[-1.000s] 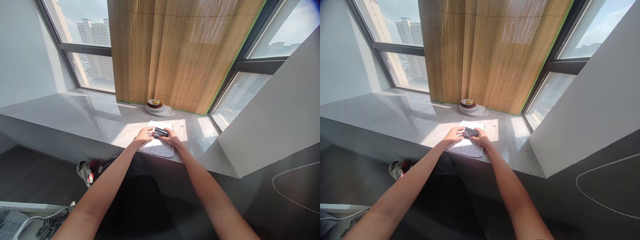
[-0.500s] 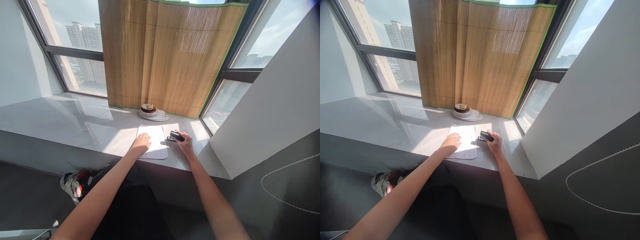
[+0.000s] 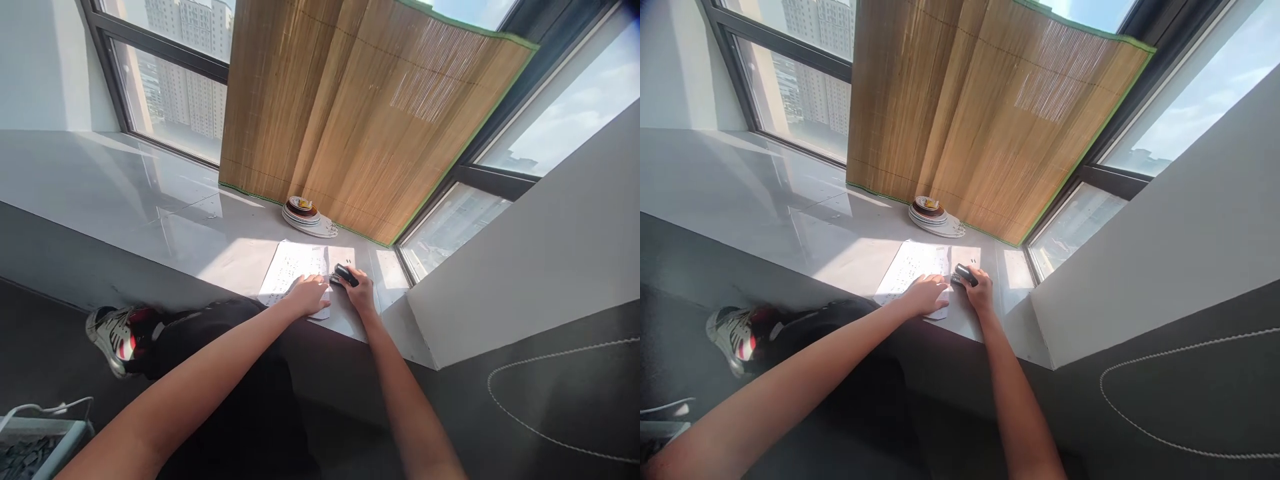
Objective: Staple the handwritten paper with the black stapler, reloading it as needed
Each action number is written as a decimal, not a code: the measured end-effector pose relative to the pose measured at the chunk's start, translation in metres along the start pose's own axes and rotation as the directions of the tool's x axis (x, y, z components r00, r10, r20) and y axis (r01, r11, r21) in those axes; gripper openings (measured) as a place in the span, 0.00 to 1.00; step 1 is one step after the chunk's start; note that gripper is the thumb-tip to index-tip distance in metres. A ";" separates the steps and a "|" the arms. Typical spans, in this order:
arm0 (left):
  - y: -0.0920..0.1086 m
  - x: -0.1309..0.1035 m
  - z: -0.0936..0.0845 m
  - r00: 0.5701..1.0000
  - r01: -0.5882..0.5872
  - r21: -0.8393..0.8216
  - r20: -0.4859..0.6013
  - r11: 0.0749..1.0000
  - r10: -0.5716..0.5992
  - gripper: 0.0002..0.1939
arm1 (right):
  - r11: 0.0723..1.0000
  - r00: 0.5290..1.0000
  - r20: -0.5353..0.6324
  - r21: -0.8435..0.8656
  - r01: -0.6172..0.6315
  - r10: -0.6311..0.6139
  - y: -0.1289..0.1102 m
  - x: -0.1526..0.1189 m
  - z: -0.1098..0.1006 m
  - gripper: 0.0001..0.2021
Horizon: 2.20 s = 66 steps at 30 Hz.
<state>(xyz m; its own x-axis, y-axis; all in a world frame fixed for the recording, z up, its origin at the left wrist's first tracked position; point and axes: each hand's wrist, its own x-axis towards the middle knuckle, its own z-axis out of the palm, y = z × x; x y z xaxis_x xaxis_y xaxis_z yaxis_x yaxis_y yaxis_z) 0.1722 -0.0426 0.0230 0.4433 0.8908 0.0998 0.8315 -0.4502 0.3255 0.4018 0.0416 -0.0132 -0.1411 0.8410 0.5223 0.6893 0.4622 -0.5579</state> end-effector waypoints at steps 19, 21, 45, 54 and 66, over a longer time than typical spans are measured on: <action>-0.007 0.007 0.004 0.999 -0.029 -0.016 -0.038 0.999 0.028 0.30 | 0.975 0.999 0.029 -0.217 0.037 -0.032 -0.006 -0.008 0.001 0.23; -0.006 0.006 0.004 0.999 -0.042 0.002 -0.022 0.999 0.042 0.30 | 0.976 0.999 0.038 -0.214 0.046 -0.039 -0.008 -0.008 0.001 0.24; 0.015 -0.011 0.005 0.990 -0.133 0.109 0.063 0.985 0.127 0.30 | 0.941 0.991 0.125 -0.327 0.090 -0.051 0.009 0.069 0.030 0.27; 0.018 -0.012 0.003 0.990 -0.130 0.128 0.074 0.983 0.121 0.30 | 0.931 0.994 0.108 -0.361 0.056 -0.018 0.004 0.068 0.028 0.28; 0.019 -0.012 0.004 0.988 -0.138 0.126 0.084 0.982 0.129 0.29 | 0.953 0.996 0.087 -0.301 0.029 -0.003 0.009 0.069 0.032 0.28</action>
<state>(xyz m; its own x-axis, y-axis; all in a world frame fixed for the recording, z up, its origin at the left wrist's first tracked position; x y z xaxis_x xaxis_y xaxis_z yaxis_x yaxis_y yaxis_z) 0.1838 -0.0615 0.0242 0.5729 0.8173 0.0618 0.7977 -0.5733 0.1870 0.3760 0.1131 -0.0027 -0.2045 0.8611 0.4655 0.8667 0.3803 -0.3228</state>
